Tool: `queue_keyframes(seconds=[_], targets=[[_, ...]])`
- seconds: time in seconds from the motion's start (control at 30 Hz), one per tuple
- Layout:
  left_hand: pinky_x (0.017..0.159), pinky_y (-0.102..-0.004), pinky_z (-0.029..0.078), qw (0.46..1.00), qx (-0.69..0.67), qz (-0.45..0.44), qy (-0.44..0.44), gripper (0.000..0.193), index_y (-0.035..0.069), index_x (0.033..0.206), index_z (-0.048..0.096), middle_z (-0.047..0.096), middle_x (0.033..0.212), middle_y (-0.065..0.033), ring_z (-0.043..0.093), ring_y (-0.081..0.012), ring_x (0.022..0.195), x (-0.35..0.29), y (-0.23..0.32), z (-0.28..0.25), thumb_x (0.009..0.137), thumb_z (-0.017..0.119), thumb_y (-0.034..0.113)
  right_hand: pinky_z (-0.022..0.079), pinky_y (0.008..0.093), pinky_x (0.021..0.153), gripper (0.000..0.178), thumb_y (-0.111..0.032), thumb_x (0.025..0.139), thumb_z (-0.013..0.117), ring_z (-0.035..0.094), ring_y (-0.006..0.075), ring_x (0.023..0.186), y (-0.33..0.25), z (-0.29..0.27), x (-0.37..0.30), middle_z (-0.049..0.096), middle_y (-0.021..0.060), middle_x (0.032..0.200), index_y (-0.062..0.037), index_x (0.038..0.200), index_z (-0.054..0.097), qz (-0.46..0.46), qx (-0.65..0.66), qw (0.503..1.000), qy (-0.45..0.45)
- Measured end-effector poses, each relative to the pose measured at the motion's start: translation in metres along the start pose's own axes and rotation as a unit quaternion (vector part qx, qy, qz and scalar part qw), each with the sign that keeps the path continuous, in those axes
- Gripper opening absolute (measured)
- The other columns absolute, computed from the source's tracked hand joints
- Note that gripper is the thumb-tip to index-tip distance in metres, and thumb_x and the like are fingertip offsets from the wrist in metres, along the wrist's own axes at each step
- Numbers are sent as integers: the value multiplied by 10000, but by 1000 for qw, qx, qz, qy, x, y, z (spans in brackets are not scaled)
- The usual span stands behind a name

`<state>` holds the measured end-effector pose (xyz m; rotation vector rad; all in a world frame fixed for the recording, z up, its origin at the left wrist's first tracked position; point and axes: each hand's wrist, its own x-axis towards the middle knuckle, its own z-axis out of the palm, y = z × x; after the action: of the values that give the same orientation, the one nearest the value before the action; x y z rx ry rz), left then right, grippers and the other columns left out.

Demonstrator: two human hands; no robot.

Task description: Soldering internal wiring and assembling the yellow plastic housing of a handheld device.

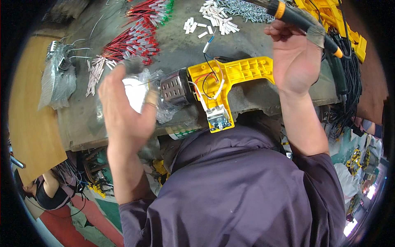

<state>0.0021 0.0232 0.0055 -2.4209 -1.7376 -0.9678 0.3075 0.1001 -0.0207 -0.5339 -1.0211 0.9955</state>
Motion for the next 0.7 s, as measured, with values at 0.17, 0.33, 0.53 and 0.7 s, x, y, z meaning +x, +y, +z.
queue_keyframes(seconds=[0.17, 0.33, 0.53, 0.7], targets=[[945, -454, 408, 999, 27, -1, -20, 396, -21, 1113, 540, 589, 1057, -192, 538, -375, 1056, -11, -34, -14, 735, 658, 3, 418, 406, 878, 534, -443, 970, 402, 553, 253, 904, -40, 5, -3, 626, 153, 1010, 19, 1202, 537, 2, 47, 999, -24], [972, -400, 420, 998, -56, -3, 3, 349, -10, 1127, 546, 596, 1099, -167, 572, -318, 1062, -15, -31, -12, 785, 612, -27, 387, 347, 712, 483, -457, 933, 463, 487, 182, 732, -66, 1, -14, 605, 90, 873, -25, 1126, 559, 22, 61, 998, -4], [853, -354, 506, 968, -232, -31, 91, 309, -18, 1022, 571, 627, 926, -131, 635, -224, 838, -10, -24, 0, 732, 622, -113, 416, 348, 678, 415, -395, 933, 497, 520, 172, 706, -83, 3, -34, 606, 69, 862, -9, 1072, 556, 106, 56, 992, -44], [692, -272, 495, 951, -295, 37, 87, 248, -13, 979, 622, 665, 856, -97, 627, -157, 818, -18, -4, -9, 745, 665, -85, 415, 311, 718, 402, -369, 862, 590, 520, 178, 779, -78, -8, -36, 580, 64, 901, -4, 1022, 541, 103, 70, 985, -118]])
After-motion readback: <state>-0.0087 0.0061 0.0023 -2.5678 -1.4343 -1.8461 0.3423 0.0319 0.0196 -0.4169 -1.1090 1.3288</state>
